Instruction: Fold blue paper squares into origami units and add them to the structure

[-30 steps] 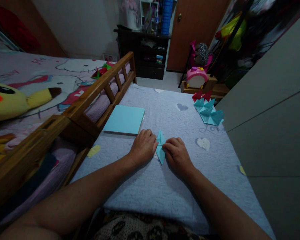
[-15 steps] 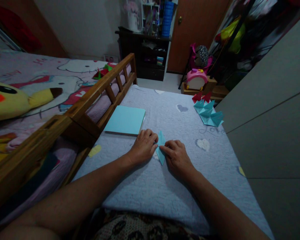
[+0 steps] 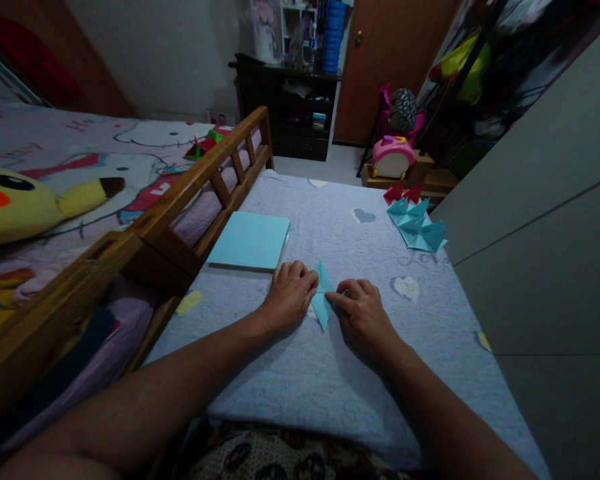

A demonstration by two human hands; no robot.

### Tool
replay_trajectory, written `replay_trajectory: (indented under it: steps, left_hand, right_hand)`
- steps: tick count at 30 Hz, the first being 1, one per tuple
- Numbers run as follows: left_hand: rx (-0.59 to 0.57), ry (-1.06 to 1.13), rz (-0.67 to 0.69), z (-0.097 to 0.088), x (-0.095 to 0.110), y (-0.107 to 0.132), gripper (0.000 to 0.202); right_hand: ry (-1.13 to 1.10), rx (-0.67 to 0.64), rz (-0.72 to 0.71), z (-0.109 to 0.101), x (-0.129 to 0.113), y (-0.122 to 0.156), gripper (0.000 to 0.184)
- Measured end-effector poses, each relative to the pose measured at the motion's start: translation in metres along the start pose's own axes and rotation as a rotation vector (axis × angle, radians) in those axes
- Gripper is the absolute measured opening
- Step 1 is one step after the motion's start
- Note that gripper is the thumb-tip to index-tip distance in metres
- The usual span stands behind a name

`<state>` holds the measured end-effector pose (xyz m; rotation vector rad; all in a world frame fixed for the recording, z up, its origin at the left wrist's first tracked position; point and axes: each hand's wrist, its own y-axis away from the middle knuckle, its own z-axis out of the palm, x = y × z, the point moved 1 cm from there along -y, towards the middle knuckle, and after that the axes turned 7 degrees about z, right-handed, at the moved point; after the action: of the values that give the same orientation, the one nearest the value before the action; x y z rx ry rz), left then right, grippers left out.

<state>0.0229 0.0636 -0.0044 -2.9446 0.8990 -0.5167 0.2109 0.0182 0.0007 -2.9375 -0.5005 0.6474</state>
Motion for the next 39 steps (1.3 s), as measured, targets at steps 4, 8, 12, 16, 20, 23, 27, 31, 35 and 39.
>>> replay_trajectory:
  steps: [4, 8, 12, 16, 20, 23, 27, 31, 35, 39]
  left_hand:
    - [0.015, 0.002, 0.019, 0.003, -0.003, 0.003, 0.012]
    - [0.014, 0.01, 0.013, 0.004, -0.003, 0.005, 0.015]
    - [0.035, 0.013, 0.017, 0.005, -0.005, 0.006, 0.016]
    - [0.099, 0.094, 0.038, 0.004, -0.007, 0.003, 0.025]
    - [0.119, 0.187, 0.033, 0.0, -0.005, 0.0, 0.038]
    - [0.113, 0.256, 0.032, -0.001, -0.003, -0.001, 0.057]
    - [0.114, 0.342, 0.034, 0.0, -0.003, 0.0, 0.079]
    - [0.119, 0.527, -0.045, -0.002, -0.006, -0.002, 0.094]
    - [0.122, 0.746, -0.111, -0.006, -0.008, -0.004, 0.099]
    - [0.109, 1.081, -0.134, -0.012, -0.004, -0.005, 0.087]
  right_hand:
    - [0.005, 0.002, 0.025, -0.004, 0.002, 0.002, 0.035]
    - [0.0, 0.013, 0.032, -0.006, 0.002, 0.001, 0.034]
    - [-0.049, 0.018, 0.039, -0.005, 0.008, 0.0, 0.031]
    - [-0.095, 0.087, 0.104, 0.0, 0.012, -0.005, 0.019]
    - [-0.005, 0.108, 0.19, 0.008, 0.005, -0.011, 0.016]
    - [0.021, 0.107, 0.21, 0.012, -0.001, -0.014, 0.015]
    - [-0.037, 0.119, 0.216, 0.013, -0.003, -0.015, 0.007]
    - [-0.146, 0.132, 0.204, 0.012, -0.002, -0.015, 0.011]
    - [-0.286, 0.118, 0.157, 0.011, -0.001, -0.014, 0.013]
    - [-0.57, 0.093, 0.178, 0.009, 0.0, -0.013, 0.02]
